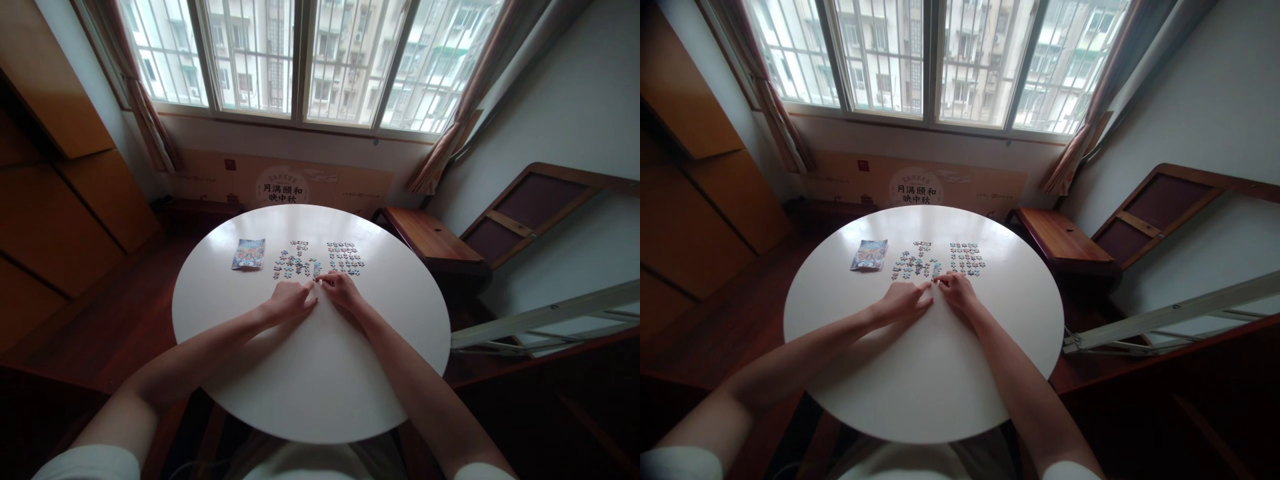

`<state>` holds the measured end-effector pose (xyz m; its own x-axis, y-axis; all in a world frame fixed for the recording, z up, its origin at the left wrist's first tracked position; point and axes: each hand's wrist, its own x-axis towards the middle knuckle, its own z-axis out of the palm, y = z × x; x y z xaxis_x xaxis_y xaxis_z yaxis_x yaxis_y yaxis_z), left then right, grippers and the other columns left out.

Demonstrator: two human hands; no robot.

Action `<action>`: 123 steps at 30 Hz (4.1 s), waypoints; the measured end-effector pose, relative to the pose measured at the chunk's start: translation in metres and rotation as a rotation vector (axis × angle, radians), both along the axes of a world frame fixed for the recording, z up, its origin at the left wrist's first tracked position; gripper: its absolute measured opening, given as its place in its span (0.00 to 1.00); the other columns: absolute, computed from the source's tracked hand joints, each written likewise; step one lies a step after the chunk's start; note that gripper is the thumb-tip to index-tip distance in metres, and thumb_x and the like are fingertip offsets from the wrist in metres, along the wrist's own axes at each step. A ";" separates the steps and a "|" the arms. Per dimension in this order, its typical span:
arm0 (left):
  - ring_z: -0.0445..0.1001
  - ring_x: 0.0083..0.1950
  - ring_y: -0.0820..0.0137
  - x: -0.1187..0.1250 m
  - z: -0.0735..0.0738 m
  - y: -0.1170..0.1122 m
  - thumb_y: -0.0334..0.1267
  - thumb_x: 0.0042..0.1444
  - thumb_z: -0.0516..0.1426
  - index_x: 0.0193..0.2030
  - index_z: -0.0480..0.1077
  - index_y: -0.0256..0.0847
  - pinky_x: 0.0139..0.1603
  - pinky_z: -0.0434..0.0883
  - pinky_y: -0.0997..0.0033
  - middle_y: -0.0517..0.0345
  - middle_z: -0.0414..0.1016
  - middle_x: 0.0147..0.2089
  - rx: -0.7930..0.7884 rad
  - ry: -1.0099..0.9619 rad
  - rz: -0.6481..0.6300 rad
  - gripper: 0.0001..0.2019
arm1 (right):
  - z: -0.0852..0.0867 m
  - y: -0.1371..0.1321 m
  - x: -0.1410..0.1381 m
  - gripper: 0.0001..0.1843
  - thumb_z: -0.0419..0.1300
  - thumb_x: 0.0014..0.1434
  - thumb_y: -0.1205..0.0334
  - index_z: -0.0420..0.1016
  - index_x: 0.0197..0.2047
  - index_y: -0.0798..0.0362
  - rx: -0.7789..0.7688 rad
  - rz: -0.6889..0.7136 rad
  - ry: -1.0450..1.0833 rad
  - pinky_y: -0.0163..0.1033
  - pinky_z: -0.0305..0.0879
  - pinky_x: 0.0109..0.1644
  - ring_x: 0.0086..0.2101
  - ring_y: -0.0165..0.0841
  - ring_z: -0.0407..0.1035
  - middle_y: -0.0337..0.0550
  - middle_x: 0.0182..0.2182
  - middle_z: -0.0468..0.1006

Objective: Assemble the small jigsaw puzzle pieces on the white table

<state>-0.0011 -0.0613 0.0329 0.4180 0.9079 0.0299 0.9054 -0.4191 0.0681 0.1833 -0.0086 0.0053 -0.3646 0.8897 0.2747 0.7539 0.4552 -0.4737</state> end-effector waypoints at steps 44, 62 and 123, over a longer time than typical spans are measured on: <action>0.78 0.43 0.56 -0.005 0.003 0.004 0.52 0.61 0.49 0.59 0.67 0.43 0.41 0.68 0.65 0.47 0.80 0.39 -0.017 -0.047 -0.023 0.25 | -0.006 0.004 0.000 0.13 0.57 0.57 0.66 0.82 0.42 0.50 0.034 0.001 0.073 0.35 0.65 0.41 0.31 0.32 0.72 0.42 0.32 0.81; 0.78 0.43 0.57 -0.006 0.000 0.007 0.53 0.61 0.49 0.60 0.66 0.44 0.41 0.68 0.66 0.48 0.80 0.39 -0.012 -0.032 -0.022 0.25 | -0.002 0.002 -0.002 0.14 0.58 0.56 0.67 0.82 0.42 0.50 0.038 -0.011 0.076 0.34 0.65 0.40 0.29 0.31 0.71 0.41 0.31 0.81; 0.77 0.44 0.55 -0.005 0.007 0.004 0.52 0.61 0.49 0.59 0.67 0.43 0.42 0.69 0.64 0.47 0.80 0.40 -0.042 -0.039 -0.029 0.24 | -0.006 0.006 0.000 0.13 0.56 0.58 0.68 0.82 0.40 0.53 0.048 0.008 0.115 0.37 0.67 0.46 0.35 0.33 0.73 0.45 0.35 0.81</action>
